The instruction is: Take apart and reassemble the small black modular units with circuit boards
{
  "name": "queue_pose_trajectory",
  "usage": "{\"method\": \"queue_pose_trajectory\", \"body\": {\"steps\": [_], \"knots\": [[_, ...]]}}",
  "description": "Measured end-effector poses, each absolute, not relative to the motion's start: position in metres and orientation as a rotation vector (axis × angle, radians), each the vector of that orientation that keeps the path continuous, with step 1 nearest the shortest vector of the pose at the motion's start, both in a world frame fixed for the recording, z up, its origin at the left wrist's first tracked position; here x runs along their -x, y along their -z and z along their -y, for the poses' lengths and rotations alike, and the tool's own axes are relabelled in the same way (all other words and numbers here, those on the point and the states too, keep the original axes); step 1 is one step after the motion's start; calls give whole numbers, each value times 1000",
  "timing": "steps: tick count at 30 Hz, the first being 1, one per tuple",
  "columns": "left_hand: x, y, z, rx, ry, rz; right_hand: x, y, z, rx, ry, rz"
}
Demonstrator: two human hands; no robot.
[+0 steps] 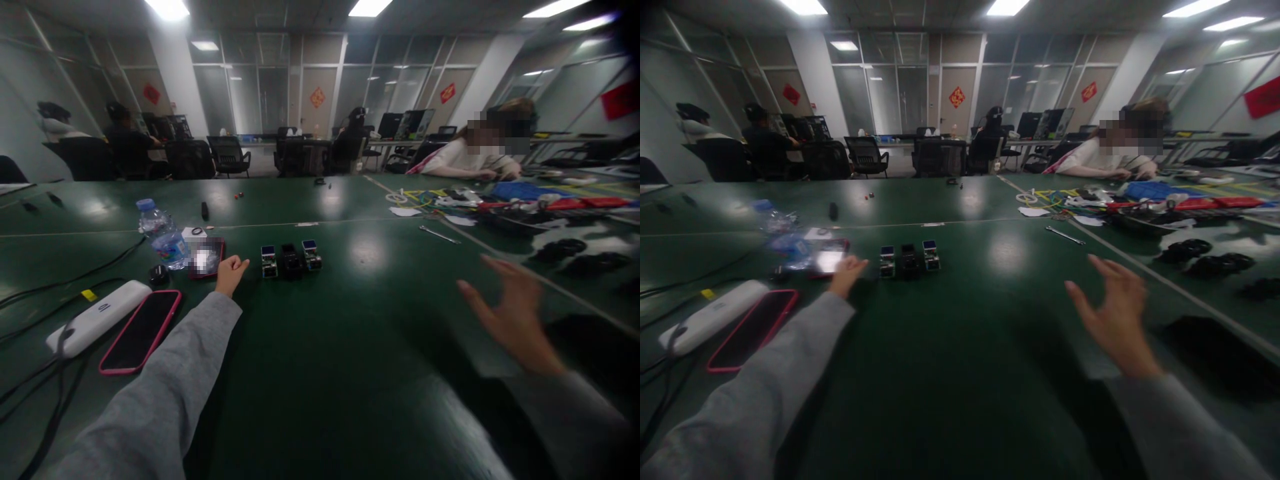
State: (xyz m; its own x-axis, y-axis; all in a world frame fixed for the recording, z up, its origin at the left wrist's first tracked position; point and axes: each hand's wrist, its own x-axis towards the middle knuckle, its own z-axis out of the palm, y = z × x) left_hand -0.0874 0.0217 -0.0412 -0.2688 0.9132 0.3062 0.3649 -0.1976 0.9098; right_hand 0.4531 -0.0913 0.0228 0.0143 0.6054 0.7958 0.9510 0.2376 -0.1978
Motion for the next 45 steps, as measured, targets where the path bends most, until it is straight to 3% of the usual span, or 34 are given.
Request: {"method": "queue_pose_trajectory", "body": {"steps": [5,9,27,38,45], "knots": [[90,45,-25,-1501,-1473,-1592,-291,7,33,1262,169,2105],[90,47,-26,-1512,-1489,-1585,-224,19,-2,1117,35,2299],[84,38,-20,-1486,-1423,-1612,-231,34,-33,1164,-359,1890],[84,41,-21,-1552,-1439,-1602,-230,33,-29,1248,-141,2072],[84,40,-21,-1548,-1431,-1611,-234,37,-35,1245,-471,1850]]}}
